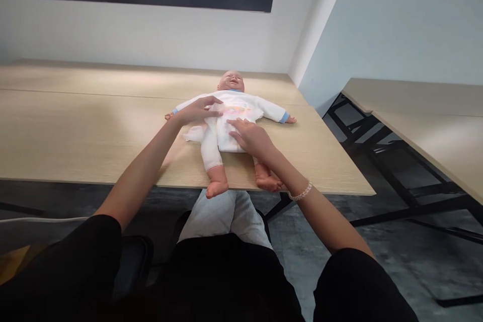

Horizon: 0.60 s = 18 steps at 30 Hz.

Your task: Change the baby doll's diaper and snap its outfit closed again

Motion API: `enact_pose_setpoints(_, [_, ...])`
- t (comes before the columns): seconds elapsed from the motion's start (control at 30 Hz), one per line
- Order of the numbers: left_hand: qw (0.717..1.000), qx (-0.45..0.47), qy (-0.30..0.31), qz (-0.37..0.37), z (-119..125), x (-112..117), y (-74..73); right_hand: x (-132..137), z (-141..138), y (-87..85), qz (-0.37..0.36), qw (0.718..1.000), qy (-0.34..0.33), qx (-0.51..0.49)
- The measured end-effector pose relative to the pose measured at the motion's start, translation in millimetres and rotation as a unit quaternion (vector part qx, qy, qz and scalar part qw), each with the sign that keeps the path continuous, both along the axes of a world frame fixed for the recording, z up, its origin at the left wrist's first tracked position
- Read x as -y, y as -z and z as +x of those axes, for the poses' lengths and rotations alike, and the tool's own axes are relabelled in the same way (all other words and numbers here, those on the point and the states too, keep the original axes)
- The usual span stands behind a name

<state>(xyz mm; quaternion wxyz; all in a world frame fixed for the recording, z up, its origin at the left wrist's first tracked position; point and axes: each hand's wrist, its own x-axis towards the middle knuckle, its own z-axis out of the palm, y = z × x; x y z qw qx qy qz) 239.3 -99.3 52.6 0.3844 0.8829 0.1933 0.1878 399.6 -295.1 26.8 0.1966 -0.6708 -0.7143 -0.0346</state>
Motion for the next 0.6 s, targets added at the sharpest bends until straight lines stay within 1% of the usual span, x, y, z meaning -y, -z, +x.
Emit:
enact_pose_setpoints(0.03, [0.999,0.015,-0.029,-0.008,-1.4,-2.2,0.9,-0.2,0.8,1.5,0.009,1.000,-0.023,-0.008])
enact_pose_setpoints(0.1, [0.996,0.033,-0.085,-0.025,-3.2,-6.9,2.7,-0.7,1.2,2.2,0.022,0.998,-0.046,-0.028])
enact_pose_setpoints(0.17, [0.992,0.009,-0.111,-0.065,-5.5,-11.6,3.1,0.0,1.3,-1.5,0.021,0.997,-0.053,-0.061])
enact_pose_setpoints(0.2, [0.989,-0.019,-0.110,-0.095,-7.0,-13.8,2.6,0.7,1.8,-5.2,0.019,0.995,-0.052,-0.085])
enact_pose_setpoints(0.3, [0.973,-0.118,-0.080,-0.183,-11.3,-17.9,-0.7,2.3,4.7,-22.2,0.011,0.985,-0.042,-0.165])
enact_pose_setpoints(0.37, [0.962,-0.162,-0.067,-0.209,-12.3,-17.8,-2.3,1.1,5.9,-34.7,0.015,0.981,-0.035,-0.189])
enact_pose_setpoints(0.47, [0.952,-0.224,-0.043,-0.205,-10.6,-13.6,-0.6,-5.1,1.5,-47.1,0.024,0.983,-0.051,-0.174])
enact_pose_setpoints(0.53, [0.946,-0.259,-0.021,-0.192,-8.6,-10.2,3.1,-10.2,-6.9,-49.1,0.019,0.985,-0.070,-0.154])
enact_pose_setpoints(0.6, [0.951,-0.255,0.000,-0.172,-7.2,-8.7,7.4,-14.3,-18.3,-47.7,-0.001,0.988,-0.093,-0.125])
